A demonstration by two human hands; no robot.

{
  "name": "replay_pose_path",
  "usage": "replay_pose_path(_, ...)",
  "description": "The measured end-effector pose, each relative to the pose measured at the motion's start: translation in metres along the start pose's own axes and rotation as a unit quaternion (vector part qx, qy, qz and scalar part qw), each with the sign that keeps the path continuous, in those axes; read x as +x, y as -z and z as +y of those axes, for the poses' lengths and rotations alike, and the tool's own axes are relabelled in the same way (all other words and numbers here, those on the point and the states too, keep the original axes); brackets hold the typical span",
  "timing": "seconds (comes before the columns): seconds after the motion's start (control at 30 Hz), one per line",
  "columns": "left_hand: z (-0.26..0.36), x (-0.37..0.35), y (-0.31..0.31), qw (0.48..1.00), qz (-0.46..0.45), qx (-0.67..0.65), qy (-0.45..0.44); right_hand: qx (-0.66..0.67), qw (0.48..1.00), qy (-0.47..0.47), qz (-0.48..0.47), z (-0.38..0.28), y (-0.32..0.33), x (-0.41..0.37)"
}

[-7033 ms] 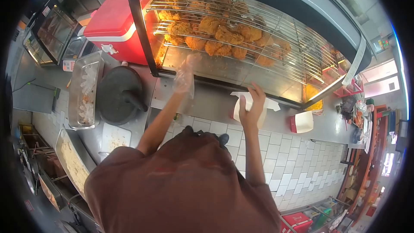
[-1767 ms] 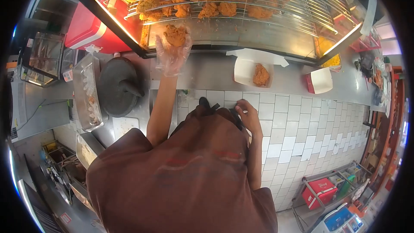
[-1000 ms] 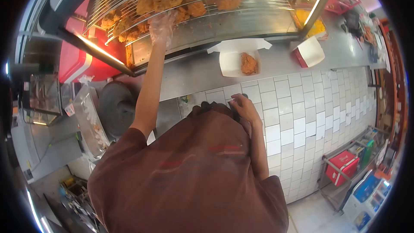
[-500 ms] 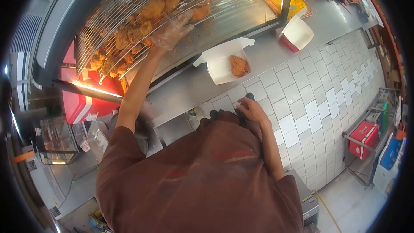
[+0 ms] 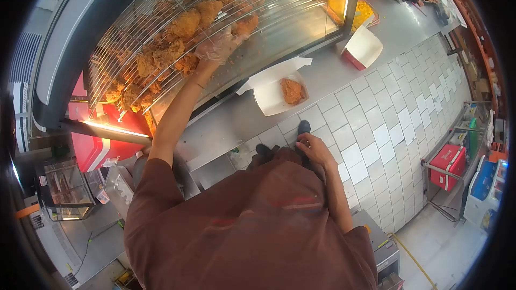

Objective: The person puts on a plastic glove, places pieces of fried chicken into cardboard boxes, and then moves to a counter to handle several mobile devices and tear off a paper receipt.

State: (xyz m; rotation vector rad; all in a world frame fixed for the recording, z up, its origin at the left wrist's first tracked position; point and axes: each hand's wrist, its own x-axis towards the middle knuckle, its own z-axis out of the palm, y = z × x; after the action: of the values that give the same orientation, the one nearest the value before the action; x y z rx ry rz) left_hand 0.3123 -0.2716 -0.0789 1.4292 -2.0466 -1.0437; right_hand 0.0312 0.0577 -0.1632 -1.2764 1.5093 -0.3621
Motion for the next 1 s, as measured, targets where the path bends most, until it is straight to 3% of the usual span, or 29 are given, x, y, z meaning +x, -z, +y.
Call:
replay_pose_path(0.07,-0.001,0.006,0.0,0.958,0.132,0.144,-0.208,-0.023,0.999,0.029,0.015,0.005,-0.004,0.006)
replay_pose_path(0.1,-0.006,0.014,0.0,0.958,0.133,0.142,-0.213,-0.024,0.999,0.029,0.021,0.006,-0.004,0.007)
replay_pose_path(0.33,-0.003,0.019,0.002,0.96,0.083,0.224,-0.15,-0.038,0.999,0.024,0.013,0.001,-0.002,0.0)
replay_pose_path(0.57,-0.032,0.011,0.027,0.926,0.053,0.368,-0.063,-0.023,0.999,0.012,0.046,0.004,-0.001,-0.009)
replay_pose_path(0.73,-0.14,0.066,0.002,0.865,0.242,0.409,-0.161,-0.028,0.999,0.001,0.03,0.003,0.001,-0.003)
replay_pose_path(0.8,-0.095,0.044,0.004,0.876,0.252,0.394,-0.117,-0.01,0.998,0.034,0.052,0.009,-0.001,-0.001)
replay_pose_path(0.87,-0.041,0.02,0.014,0.895,0.188,0.404,-0.019,-0.007,0.998,0.029,0.053,0.008,0.003,-0.004)
replay_pose_path(1.0,-0.057,0.021,0.018,0.873,0.186,0.438,-0.106,-0.022,0.999,0.008,0.041,0.012,0.011,-0.004)
